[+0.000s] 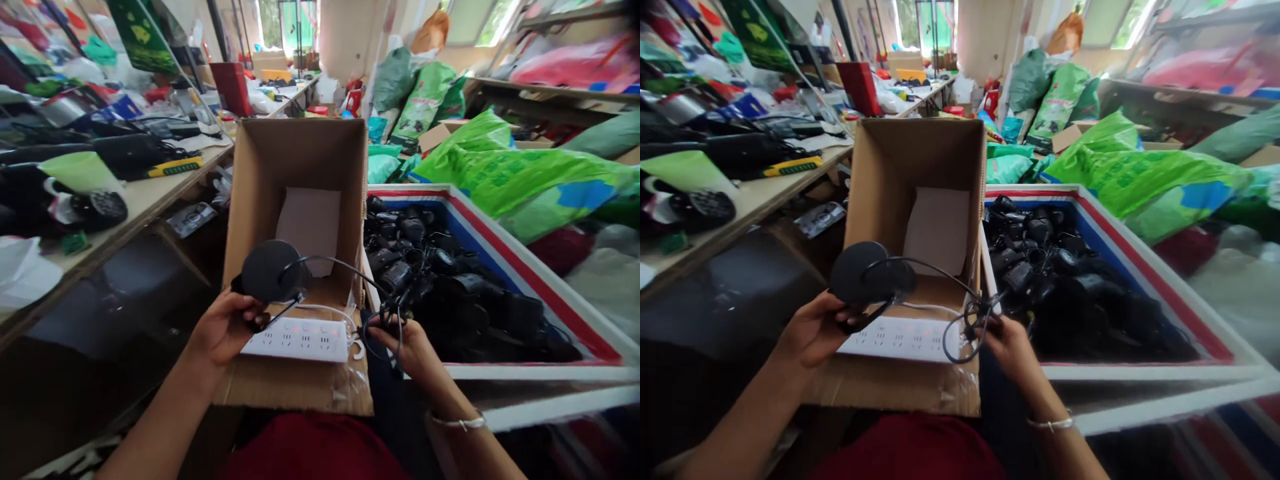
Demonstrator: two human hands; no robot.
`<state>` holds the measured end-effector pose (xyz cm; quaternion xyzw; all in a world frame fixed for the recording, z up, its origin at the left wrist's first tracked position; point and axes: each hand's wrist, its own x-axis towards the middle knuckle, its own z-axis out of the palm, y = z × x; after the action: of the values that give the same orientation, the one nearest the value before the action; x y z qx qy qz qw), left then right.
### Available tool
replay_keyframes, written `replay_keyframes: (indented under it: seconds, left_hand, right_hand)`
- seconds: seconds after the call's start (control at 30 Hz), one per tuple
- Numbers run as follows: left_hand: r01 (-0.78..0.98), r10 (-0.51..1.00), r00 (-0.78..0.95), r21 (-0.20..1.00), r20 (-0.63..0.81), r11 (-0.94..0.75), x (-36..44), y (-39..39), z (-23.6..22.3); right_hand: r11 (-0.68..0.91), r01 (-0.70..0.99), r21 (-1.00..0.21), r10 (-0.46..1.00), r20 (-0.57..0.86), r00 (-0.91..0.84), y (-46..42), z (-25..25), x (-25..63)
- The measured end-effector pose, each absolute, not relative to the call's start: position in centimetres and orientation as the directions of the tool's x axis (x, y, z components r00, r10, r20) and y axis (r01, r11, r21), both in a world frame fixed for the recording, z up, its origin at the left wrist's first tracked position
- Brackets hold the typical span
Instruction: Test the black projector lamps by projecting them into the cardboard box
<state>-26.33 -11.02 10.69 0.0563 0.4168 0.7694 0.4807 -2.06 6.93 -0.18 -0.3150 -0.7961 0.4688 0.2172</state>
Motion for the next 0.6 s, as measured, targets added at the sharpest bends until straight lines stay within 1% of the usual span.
replay_keyframes:
  seconds: [0.1,0.23,0.37,0.5,0.6]
  left_hand:
    - [-0.735,0.758,-0.545,0.639,-0.357,-0.227,-27.2,-11.3,9.9]
    - [-0.752,0.739,-0.559,0.606,-0.376,-0.260,-27.9,-11.6,8.9]
    - [-0.764,0.724,-0.569,0.576,-0.390,-0.290,-28.4,-11.7,8.1]
    - [-0.772,0.723,-0.568,0.558,-0.393,-0.304,-28.8,-11.6,7.6]
    - [-0.773,0.726,-0.569,0.553,-0.387,-0.312,-29.0,-11.4,7.3]
  right_hand:
    - [0.436,0.221,-0.872,0.620,0.113,-0.777,5.2,-0.4,-5.2]
    - [0.567,0.141,-0.812,0.482,0.188,-0.856,4.5,-0.4,-7.7]
    - [0.669,0.079,-0.739,0.324,0.195,-0.926,3.9,1.3,-8.7]
    - [0.733,0.081,-0.675,0.267,0.178,-0.947,3.2,3.6,-9.1]
    - [0.752,0.077,-0.655,0.258,0.185,-0.948,3.0,4.5,-9.2]
